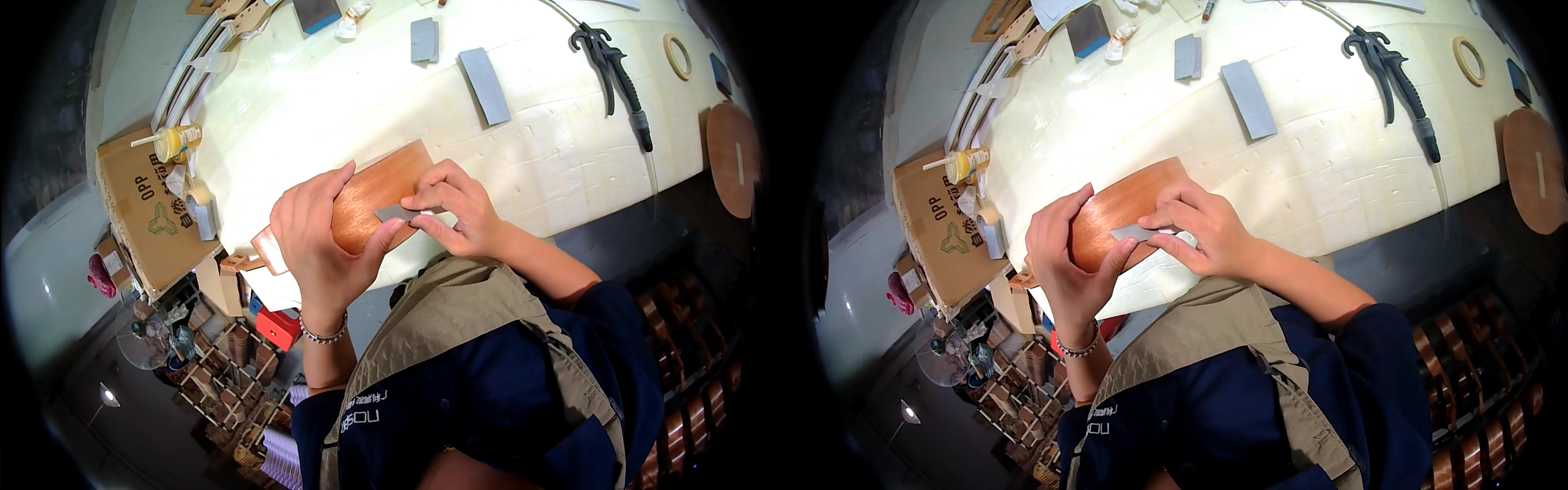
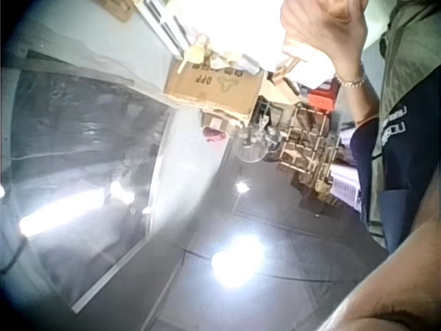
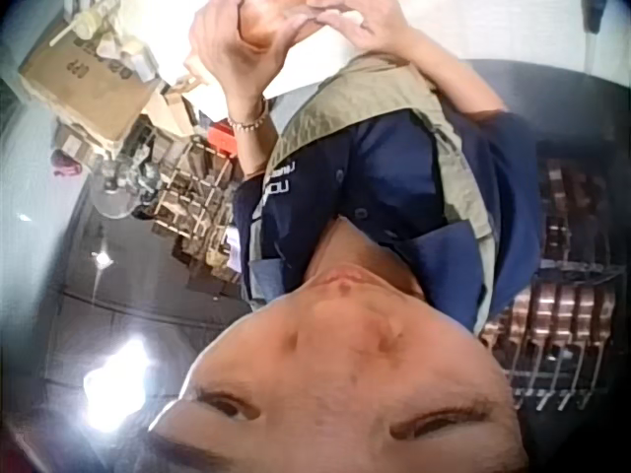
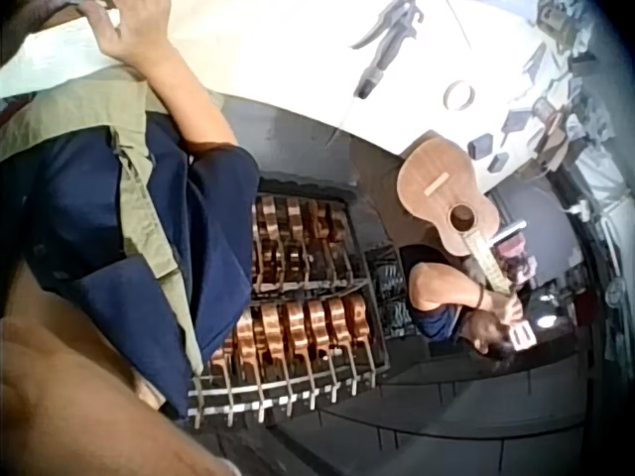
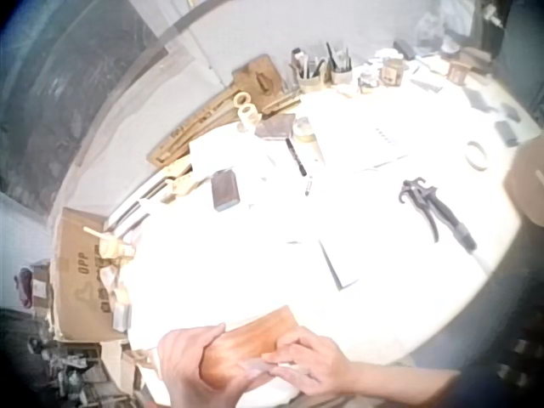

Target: The person sands the body and neck of a ukulele using a sanding block, wipes the surface by hand, hangs the instrument on a rack with others, and begins sanding a different one.

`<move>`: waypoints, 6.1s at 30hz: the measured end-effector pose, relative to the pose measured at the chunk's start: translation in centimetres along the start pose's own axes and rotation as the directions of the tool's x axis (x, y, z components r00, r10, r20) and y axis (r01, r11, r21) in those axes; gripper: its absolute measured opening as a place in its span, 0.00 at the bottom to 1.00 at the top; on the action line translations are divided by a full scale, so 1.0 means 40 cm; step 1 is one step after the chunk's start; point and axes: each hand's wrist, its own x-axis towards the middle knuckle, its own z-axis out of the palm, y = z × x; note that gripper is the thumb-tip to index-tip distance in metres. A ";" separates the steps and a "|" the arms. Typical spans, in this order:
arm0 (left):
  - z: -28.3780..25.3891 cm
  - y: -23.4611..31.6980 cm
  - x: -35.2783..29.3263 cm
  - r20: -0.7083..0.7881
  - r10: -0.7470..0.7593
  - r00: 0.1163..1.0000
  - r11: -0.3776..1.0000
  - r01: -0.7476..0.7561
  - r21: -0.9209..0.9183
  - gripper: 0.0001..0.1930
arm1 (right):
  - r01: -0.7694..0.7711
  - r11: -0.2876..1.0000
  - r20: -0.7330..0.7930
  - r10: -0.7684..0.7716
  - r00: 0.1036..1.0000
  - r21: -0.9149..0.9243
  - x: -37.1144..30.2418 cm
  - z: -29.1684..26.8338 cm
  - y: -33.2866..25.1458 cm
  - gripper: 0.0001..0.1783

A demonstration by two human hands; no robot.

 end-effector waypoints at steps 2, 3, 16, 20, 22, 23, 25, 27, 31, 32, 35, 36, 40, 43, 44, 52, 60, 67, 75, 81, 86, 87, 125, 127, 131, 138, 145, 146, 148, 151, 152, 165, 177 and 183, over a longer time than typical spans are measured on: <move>0.001 -0.001 0.001 0.001 -0.001 1.000 1.000 0.001 -0.004 0.30 | 0.014 1.000 0.011 -0.014 1.000 -0.009 0.006 -0.002 0.002 0.10; 0.002 -0.002 0.001 0.001 -0.001 1.000 1.000 0.001 -0.007 0.30 | 0.018 1.000 -0.014 -0.018 1.000 0.001 0.008 0.001 0.004 0.10; 0.001 -0.003 0.001 0.004 0.000 1.000 1.000 0.000 -0.025 0.29 | 0.067 0.997 -0.040 -0.065 0.997 0.044 0.020 0.004 0.020 0.10; 0.006 -0.007 0.001 -0.004 -0.005 1.000 1.000 0.005 -0.015 0.29 | 0.058 0.997 -0.053 -0.055 0.997 0.043 0.019 0.008 0.021 0.10; 0.006 -0.007 0.002 -0.004 -0.010 1.000 1.000 0.010 -0.011 0.29 | -0.001 1.000 -0.107 0.002 0.994 0.016 0.022 0.011 0.013 0.10; 0.005 -0.005 0.002 -0.002 -0.014 1.000 1.000 0.014 -0.010 0.29 | -0.030 1.000 -0.134 0.030 0.991 0.004 0.023 0.011 0.009 0.09; 0.004 -0.001 0.002 0.001 -0.038 0.999 0.999 0.038 0.013 0.26 | -0.108 0.994 -0.211 0.101 0.972 -0.018 0.031 0.005 0.009 0.08; 0.007 0.007 0.003 0.003 -0.074 0.997 0.996 0.074 0.056 0.21 | -0.162 0.986 -0.227 0.149 0.962 -0.042 0.032 -0.002 0.008 0.07; 0.014 -0.005 0.003 -0.045 -0.130 0.991 0.991 0.130 0.006 0.10 | -0.125 0.992 -0.180 0.118 0.977 -0.030 0.036 -0.005 0.004 0.07; 0.016 -0.007 0.002 -0.065 -0.119 0.991 0.993 0.119 -0.007 0.10 | -0.091 0.996 -0.180 0.089 0.980 -0.007 0.041 -0.002 0.002 0.08; 0.017 -0.004 0.000 -0.090 -0.134 0.987 0.991 0.130 -0.041 0.11 | 0.023 0.996 -0.153 -0.035 0.988 -0.081 0.065 0.006 -0.001 0.09; 0.016 -0.003 -0.001 -0.094 -0.145 0.985 0.989 0.141 -0.052 0.11 | 0.027 0.995 -0.162 -0.042 0.986 -0.092 0.070 0.010 -0.004 0.10; 0.014 0.000 -0.001 -0.094 -0.144 0.985 0.988 0.139 -0.066 0.11 | 0.089 0.982 -0.163 -0.116 0.980 -0.167 0.087 0.016 -0.013 0.12; 0.013 -0.002 -0.002 -0.093 -0.147 0.985 0.988 0.142 -0.067 0.11 | 0.163 0.963 -0.116 -0.191 0.975 -0.213 0.086 0.005 -0.016 0.13; 0.012 -0.002 -0.002 -0.091 -0.149 0.985 0.988 0.144 -0.064 0.11 | 0.187 0.957 -0.098 -0.213 0.972 -0.223 0.084 -0.001 -0.017 0.14; 0.012 -0.004 -0.002 -0.083 -0.151 0.985 0.986 0.144 -0.083 0.11 | 0.166 0.961 -0.104 -0.192 0.976 -0.222 0.088 -0.001 -0.016 0.15; 0.012 -0.003 -0.002 -0.083 -0.148 0.986 0.986 0.141 -0.085 0.11 | 0.168 0.960 -0.103 -0.195 0.975 -0.222 0.086 -0.004 -0.017 0.15; 0.011 -0.003 -0.002 -0.089 -0.158 0.983 0.985 0.150 -0.087 0.11 | 0.189 0.955 -0.108 -0.218 0.970 -0.231 0.093 0.002 -0.014 0.15; 0.010 0.000 0.002 -0.083 -0.152 0.985 0.986 0.146 -0.078 0.12 | 0.188 0.956 -0.117 -0.218 0.969 -0.227 0.094 0.002 -0.015 0.17; 0.008 -0.013 -0.006 -0.096 -0.082 0.992 0.994 0.075 -0.082 0.14 | -0.300 0.946 -0.158 0.316 0.935 0.119 0.081 -0.046 -0.002 0.05; 0.007 0.018 0.017 -0.050 -0.091 0.995 0.994 0.094 0.060 0.16 | -0.531 0.842 -0.198 0.540 0.818 0.102 0.160 -0.053 0.242 0.10; 0.006 0.022 0.020 -0.039 -0.105 0.994 0.992 0.108 0.064 0.15 | -0.525 0.846 -0.171 0.533 0.829 0.092 0.194 -0.044 0.269 0.13; -0.039 -0.149 -0.199 -0.323 -0.927 0.191 0.280 -0.222 -0.934 0.16 | 0.261 0.523 0.247 -0.099 0.964 -0.811 0.064 0.056 -0.192 0.37; -0.020 -0.231 -0.229 -0.229 -0.964 0.139 0.197 -0.208 -0.958 0.15 | 0.121 0.611 0.154 0.002 0.988 -0.782 0.061 0.003 -0.183 0.36; 0.033 -0.319 -0.258 -0.096 -0.992 0.084 0.076 -0.211 -0.974 0.14 | -0.160 0.887 -0.145 0.107 0.984 -0.433 0.018 -0.028 -0.064 0.36; 0.200 -0.523 -0.395 0.152 -0.952 0.266 -0.183 -0.094 -0.979 0.17 | 0.190 0.787 0.193 -0.091 0.977 -0.587 0.099 0.065 -0.129 0.39; 0.241 -0.450 -0.346 0.073 -0.888 0.454 -0.070 0.024 -0.997 0.23 | -0.425 0.891 0.036 0.425 0.905 0.157 -0.020 -0.010 0.122 0.42; 0.233 -0.432 -0.333 0.073 -0.862 0.501 -0.075 0.017 -0.997 0.22 | -0.377 0.926 0.008 0.377 0.926 0.024 -0.005 -0.001 0.104 0.44; 0.208 -0.364 -0.303 0.068 -0.850 0.522 -0.051 0.046 -0.998 0.21 | 0.002 0.865 0.181 0.104 0.978 -0.503 0.071 0.023 -0.053 0.42; 0.210 -0.337 -0.284 0.055 -0.848 0.528 -0.008 0.092 -0.996 0.20 | 0.231 0.874 0.266 -0.123 0.956 -0.428 0.092 0.072 -0.118 0.41; 0.212 -0.331 -0.280 0.049 -0.846 0.531 0.008 0.104 -0.995 0.20 | 0.210 0.850 0.256 -0.092 0.962 -0.484 0.084 0.052 -0.089 0.42; 0.261 -0.575 -0.491 0.281 -0.929 0.241 -0.279 0.043 -0.959 0.11 | -0.436 0.880 0.207 0.470 0.858 -0.189 -0.067 -0.072 -0.032 0.42; -0.019 -0.378 -0.329 -0.353 -0.890 0.289 0.308 -0.191 -0.932 0.16 | -0.598 0.364 0.329 0.580 0.746 0.714 -0.065 0.024 0.193 0.42; -0.075 -0.216 -0.270 -0.474 -0.838 0.269 0.439 -0.184 -0.880 0.13 | -0.152 0.980 0.164 0.172 0.971 -0.129 0.045 -0.065 0.009 0.42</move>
